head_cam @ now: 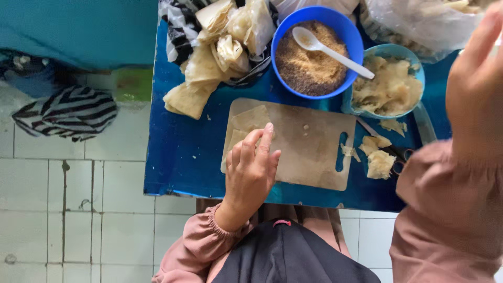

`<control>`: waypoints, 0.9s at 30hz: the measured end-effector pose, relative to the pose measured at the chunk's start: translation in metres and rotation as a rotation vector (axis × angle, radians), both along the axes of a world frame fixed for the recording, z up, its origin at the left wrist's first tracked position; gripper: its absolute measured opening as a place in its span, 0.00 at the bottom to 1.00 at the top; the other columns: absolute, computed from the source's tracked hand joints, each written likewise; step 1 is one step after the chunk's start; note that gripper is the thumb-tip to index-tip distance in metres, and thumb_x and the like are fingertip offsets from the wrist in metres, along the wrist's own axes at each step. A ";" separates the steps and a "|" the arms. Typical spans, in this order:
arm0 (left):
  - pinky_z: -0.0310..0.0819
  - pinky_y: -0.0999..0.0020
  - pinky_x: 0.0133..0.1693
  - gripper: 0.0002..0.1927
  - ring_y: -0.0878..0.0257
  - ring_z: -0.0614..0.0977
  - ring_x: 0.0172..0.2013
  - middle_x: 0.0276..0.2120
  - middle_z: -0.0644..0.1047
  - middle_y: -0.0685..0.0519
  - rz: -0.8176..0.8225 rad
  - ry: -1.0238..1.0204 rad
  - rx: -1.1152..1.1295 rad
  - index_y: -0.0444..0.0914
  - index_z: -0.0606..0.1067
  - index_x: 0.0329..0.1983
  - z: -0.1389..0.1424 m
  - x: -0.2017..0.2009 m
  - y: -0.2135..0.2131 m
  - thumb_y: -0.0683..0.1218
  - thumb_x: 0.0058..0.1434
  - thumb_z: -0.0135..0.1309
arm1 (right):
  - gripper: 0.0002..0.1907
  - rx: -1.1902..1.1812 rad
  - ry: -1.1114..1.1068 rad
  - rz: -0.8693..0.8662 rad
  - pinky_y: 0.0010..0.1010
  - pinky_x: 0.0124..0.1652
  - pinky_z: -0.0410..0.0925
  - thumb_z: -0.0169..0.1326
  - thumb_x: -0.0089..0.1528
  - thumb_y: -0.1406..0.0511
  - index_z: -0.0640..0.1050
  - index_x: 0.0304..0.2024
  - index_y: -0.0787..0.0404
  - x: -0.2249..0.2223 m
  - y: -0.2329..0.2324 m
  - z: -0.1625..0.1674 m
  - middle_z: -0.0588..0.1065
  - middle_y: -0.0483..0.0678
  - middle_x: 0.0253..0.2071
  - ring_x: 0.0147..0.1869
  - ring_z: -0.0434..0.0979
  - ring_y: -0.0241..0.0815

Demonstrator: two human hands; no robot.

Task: The person sits at a small blue table and folds triangular dough wrappers, pressing the edges to seal them. They spoon a brown filling from a bowl onto a wrapper, fold it into a triangle, and set the finished pastry aside, repeating the process with wrappers and dough pieces from the bowls.

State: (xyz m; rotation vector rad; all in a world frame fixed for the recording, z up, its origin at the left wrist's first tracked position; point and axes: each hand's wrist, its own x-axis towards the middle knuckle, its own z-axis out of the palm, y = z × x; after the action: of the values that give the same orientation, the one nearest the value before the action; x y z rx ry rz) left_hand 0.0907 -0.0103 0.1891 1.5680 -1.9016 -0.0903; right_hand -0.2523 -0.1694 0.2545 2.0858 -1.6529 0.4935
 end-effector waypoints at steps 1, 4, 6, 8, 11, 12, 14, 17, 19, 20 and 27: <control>0.67 0.59 0.54 0.28 0.53 0.74 0.52 0.57 0.72 0.49 -0.003 0.002 0.002 0.37 0.68 0.69 0.000 -0.001 0.000 0.47 0.68 0.58 | 0.06 0.047 -0.053 0.080 0.30 0.41 0.68 0.47 0.77 0.70 0.75 0.47 0.64 0.006 0.022 0.000 0.74 0.52 0.39 0.41 0.76 0.48; 0.69 0.58 0.52 0.26 0.52 0.75 0.51 0.54 0.73 0.48 -0.063 0.044 0.002 0.37 0.70 0.68 0.001 -0.005 0.004 0.46 0.68 0.59 | 0.03 0.224 -0.235 0.238 0.34 0.45 0.69 0.54 0.75 0.71 0.75 0.45 0.65 0.021 0.095 0.006 0.76 0.54 0.43 0.44 0.76 0.49; 0.70 0.58 0.51 0.24 0.52 0.75 0.49 0.53 0.73 0.48 -0.107 0.069 0.006 0.38 0.70 0.67 0.002 -0.011 0.009 0.45 0.68 0.59 | 0.04 0.411 -0.345 0.224 0.35 0.41 0.69 0.59 0.68 0.69 0.77 0.42 0.65 0.029 0.123 0.003 0.76 0.54 0.39 0.41 0.77 0.50; 0.71 0.58 0.50 0.23 0.52 0.75 0.48 0.51 0.73 0.49 -0.142 0.083 0.001 0.38 0.72 0.65 0.005 -0.022 0.013 0.44 0.67 0.59 | 0.09 0.550 -0.346 0.203 0.38 0.36 0.69 0.64 0.57 0.68 0.79 0.38 0.65 0.033 0.141 -0.006 0.76 0.56 0.35 0.37 0.77 0.53; 0.71 0.58 0.49 0.23 0.52 0.76 0.46 0.48 0.73 0.49 -0.213 0.118 0.003 0.38 0.72 0.63 0.009 -0.040 0.019 0.43 0.66 0.59 | 0.08 0.616 -0.466 0.187 0.36 0.37 0.69 0.64 0.57 0.68 0.80 0.37 0.65 0.027 0.150 -0.023 0.76 0.55 0.36 0.39 0.77 0.50; 0.72 0.59 0.48 0.22 0.52 0.76 0.46 0.47 0.74 0.48 -0.251 0.161 0.017 0.38 0.73 0.62 0.010 -0.047 0.021 0.43 0.66 0.59 | 0.07 0.623 -0.542 0.174 0.34 0.38 0.70 0.63 0.59 0.69 0.80 0.38 0.65 0.022 0.154 -0.028 0.76 0.55 0.37 0.40 0.78 0.48; 0.74 0.60 0.48 0.20 0.52 0.78 0.45 0.46 0.75 0.48 -0.317 0.245 0.042 0.38 0.73 0.61 0.011 -0.063 0.022 0.42 0.66 0.59 | 0.07 0.577 -0.759 0.113 0.30 0.40 0.71 0.60 0.64 0.68 0.80 0.43 0.67 0.006 0.164 -0.032 0.78 0.52 0.39 0.41 0.78 0.41; 0.76 0.59 0.51 0.18 0.48 0.80 0.48 0.48 0.78 0.46 -0.477 0.436 0.089 0.37 0.73 0.60 0.010 -0.087 0.016 0.41 0.67 0.58 | 0.10 0.554 -1.173 0.051 0.25 0.44 0.72 0.56 0.70 0.68 0.80 0.48 0.70 -0.006 0.171 -0.040 0.80 0.50 0.42 0.43 0.79 0.35; 0.77 0.60 0.49 0.21 0.49 0.81 0.46 0.48 0.77 0.44 -0.519 0.559 0.189 0.35 0.72 0.61 0.007 -0.110 0.010 0.43 0.67 0.59 | 0.11 0.569 -1.413 0.057 0.24 0.45 0.73 0.53 0.71 0.68 0.80 0.50 0.71 -0.007 0.172 -0.047 0.80 0.49 0.43 0.44 0.80 0.34; 0.78 0.60 0.48 0.22 0.50 0.82 0.46 0.48 0.77 0.43 -0.540 0.622 0.244 0.33 0.71 0.62 0.005 -0.122 0.008 0.44 0.67 0.59 | 0.11 0.584 -1.500 0.080 0.24 0.44 0.73 0.52 0.72 0.69 0.79 0.51 0.72 -0.007 0.172 -0.050 0.80 0.50 0.43 0.43 0.80 0.35; 0.80 0.64 0.42 0.17 0.55 0.84 0.40 0.44 0.80 0.44 -0.528 0.736 0.439 0.34 0.75 0.56 -0.020 -0.160 -0.006 0.44 0.66 0.59 | 0.13 0.539 -1.786 0.182 0.23 0.45 0.73 0.49 0.71 0.74 0.75 0.58 0.70 -0.011 0.167 -0.070 0.79 0.51 0.44 0.43 0.80 0.36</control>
State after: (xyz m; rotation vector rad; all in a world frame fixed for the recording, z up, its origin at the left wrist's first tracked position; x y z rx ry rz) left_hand -0.0694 -0.0166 0.1692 1.0032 -1.6727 -1.2044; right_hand -0.2637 -0.0022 0.1849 2.0062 -2.4805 2.7797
